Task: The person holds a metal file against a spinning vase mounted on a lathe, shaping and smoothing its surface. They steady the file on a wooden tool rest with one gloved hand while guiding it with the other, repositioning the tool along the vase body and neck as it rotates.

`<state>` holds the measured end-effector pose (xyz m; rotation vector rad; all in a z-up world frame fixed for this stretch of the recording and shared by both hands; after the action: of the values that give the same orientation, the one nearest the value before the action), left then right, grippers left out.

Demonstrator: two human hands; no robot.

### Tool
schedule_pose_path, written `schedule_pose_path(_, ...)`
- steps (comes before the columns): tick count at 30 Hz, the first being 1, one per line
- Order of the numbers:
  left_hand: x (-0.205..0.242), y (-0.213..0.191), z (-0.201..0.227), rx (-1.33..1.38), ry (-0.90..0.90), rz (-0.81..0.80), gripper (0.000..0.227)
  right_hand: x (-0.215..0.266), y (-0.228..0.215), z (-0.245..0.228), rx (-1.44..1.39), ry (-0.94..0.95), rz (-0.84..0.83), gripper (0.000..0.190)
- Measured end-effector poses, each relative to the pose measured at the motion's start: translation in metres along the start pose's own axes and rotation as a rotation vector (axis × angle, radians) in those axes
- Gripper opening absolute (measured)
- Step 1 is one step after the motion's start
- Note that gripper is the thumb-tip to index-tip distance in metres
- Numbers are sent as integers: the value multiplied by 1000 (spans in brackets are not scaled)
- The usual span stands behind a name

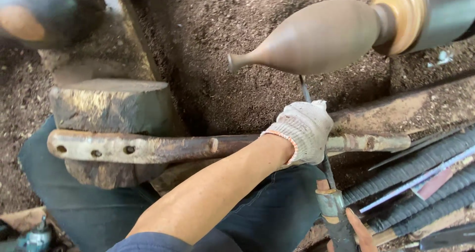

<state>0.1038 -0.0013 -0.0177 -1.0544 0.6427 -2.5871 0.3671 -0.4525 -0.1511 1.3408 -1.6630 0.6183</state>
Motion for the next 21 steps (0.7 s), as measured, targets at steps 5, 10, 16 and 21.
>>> schedule_pose_path(5, 7, -7, 2, 21, -25, 35, 37, -6, -50, 18, 274, -218, -20, 66)
schedule_pose_path(10, 8, -5, 3, 4, -39, 43, 38, -17, -38, 0, 210, -168, 96, 62)
schedule_pose_path(16, 6, -8, 5, -19, -30, -8, 41, -25, -20, 3, -88, 202, 53, 51)
schedule_pose_path(21, 0, -6, 4, -43, 20, -65, 43, -2, 35, -15, -264, 311, 31, 54)
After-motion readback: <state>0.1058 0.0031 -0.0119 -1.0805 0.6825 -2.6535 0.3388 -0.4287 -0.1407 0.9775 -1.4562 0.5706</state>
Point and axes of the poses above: each hand's wrist, its own x-axis away from the middle knuckle, its own y-axis out of the palm, z = x × y, the point moved 4 cm from there along -x, towards the middle knuckle, and after that the axes turned 3 degrees about x, right-handed, at the moved point
